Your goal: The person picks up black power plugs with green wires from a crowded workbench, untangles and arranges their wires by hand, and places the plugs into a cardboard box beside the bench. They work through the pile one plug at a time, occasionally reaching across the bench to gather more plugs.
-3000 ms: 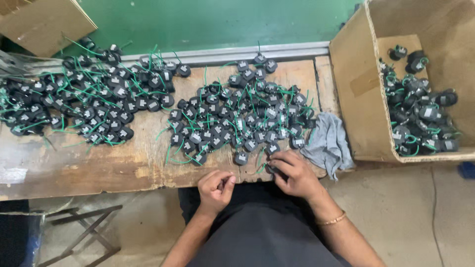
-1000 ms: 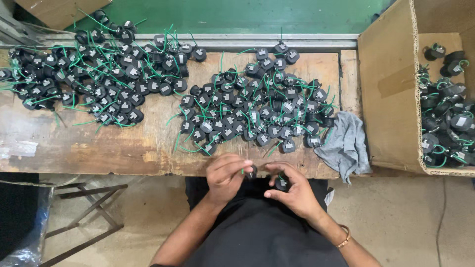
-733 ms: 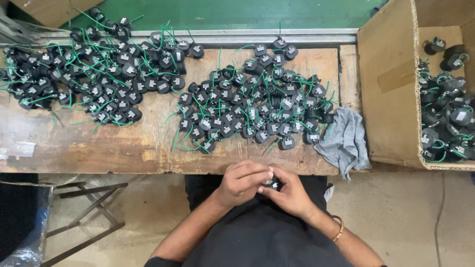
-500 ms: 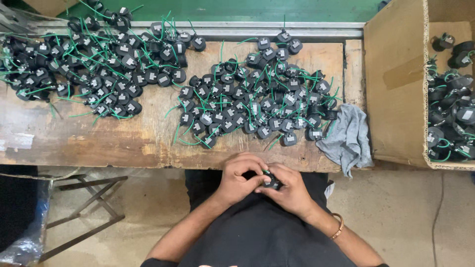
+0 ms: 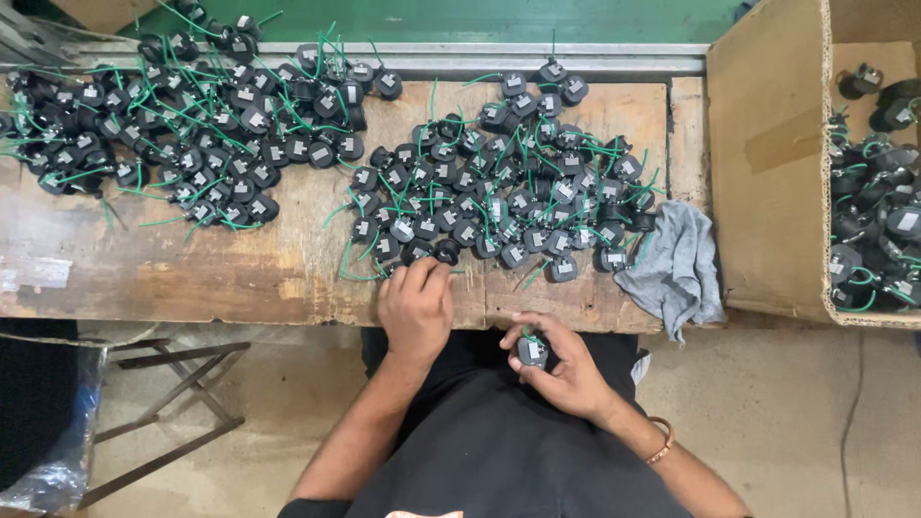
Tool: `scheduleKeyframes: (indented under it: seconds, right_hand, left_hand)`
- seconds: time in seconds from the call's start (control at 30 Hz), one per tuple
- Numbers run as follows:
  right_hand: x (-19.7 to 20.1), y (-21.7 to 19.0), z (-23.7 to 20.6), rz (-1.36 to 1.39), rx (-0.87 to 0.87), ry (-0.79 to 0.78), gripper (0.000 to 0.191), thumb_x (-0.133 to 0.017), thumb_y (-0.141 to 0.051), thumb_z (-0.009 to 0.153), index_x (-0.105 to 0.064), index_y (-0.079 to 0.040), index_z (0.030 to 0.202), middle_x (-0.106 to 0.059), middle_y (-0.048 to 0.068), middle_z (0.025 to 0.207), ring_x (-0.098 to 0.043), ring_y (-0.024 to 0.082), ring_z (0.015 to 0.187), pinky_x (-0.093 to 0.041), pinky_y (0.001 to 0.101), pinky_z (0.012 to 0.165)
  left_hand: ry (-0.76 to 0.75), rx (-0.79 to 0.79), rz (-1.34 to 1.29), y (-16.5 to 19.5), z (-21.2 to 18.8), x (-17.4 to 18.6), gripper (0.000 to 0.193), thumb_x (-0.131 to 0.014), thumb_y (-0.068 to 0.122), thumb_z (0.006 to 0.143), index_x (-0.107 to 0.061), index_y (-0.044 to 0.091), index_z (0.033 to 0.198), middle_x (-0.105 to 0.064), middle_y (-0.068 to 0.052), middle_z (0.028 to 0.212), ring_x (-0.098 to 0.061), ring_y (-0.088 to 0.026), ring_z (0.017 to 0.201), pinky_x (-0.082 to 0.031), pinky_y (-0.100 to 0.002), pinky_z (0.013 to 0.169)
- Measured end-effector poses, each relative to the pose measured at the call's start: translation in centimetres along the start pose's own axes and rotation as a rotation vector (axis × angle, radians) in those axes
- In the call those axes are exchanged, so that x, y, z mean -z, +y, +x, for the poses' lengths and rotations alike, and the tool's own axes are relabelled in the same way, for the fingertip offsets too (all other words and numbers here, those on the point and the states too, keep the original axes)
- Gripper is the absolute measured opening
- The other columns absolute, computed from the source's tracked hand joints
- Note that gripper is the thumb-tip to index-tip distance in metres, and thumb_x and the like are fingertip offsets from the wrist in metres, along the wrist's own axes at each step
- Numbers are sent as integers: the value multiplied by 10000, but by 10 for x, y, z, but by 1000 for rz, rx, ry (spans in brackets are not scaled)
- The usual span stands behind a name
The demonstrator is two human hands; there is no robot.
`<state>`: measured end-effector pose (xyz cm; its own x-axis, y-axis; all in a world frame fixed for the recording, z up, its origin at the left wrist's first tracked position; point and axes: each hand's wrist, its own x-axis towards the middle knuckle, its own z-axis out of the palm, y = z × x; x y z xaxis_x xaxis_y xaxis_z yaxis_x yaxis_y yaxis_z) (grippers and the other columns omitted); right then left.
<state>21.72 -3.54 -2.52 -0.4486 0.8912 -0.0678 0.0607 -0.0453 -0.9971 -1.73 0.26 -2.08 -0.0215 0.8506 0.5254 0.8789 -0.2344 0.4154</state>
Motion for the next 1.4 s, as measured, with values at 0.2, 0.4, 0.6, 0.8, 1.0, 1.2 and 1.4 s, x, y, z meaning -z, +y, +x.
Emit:
scheduleKeyframes:
  seconds: [0.2,0.4,0.6,0.8,1.0,1.2,1.4]
  right_hand:
    - [5,9,-1,-59,110,-11,380,-712,26,910,-658,-46,1279,-670,50,1038,-682,125,877,-609,253,706]
    - [1,7,7,127,19,8,494,-738,3,894,-589,-40,1363,-550,82,1152,-634,156,1030,-565,290,855]
    - [-14,-3,28,-268,183,17,681,-823,-21,797,-507,-30,1401,-538,101,1283,-551,213,1209,-460,327,1030]
    - [-10,-6,21,-90,44,46,719,-832,-92,785,-493,-52,1417,-500,105,1269,-549,239,1166,-520,345,964]
    - [-6,10,17,-192,320,-4,511,-840,-81,818,-587,-10,1256,-554,127,1247,-566,278,1197,-478,371,1024]
    - [4,21,7,-216,345,25,479,-887,-126,777,-631,-25,1169,-574,107,1171,-595,264,1101,-500,357,945]
    - [0,25,11,-239,390,26,496,-889,-124,775,-628,-27,1186,-564,115,1186,-609,263,1109,-521,359,937]
  left_hand:
    - [103,-70,-102,-16,-7,-2,254,-709,10,779,-709,63,1028,-674,-59,1046,-634,-289,944,-499,-424,817]
    - [322,-189,-474,-4,-17,-6,274,-671,-105,803,-639,24,1043,-661,-88,1071,-672,-294,953,-551,-414,836]
    - [213,-290,-650,18,-14,-23,274,-680,-123,823,-655,35,1045,-708,-96,992,-718,-296,906,-593,-414,809]
    - [199,-307,-838,25,-14,-15,294,-690,-150,866,-633,28,1093,-706,-93,1037,-738,-282,898,-616,-379,809]
    - [125,-525,-779,31,-10,-2,332,-758,-39,793,-663,36,1102,-721,-119,1105,-718,-295,865,-605,-376,758]
    - [-37,-485,-883,20,-9,16,281,-805,78,828,-675,38,1074,-724,-124,1162,-721,-288,921,-611,-382,812]
    - [-90,-206,-901,23,-25,9,290,-876,142,776,-616,59,874,-747,-94,1058,-722,-272,922,-593,-364,803]
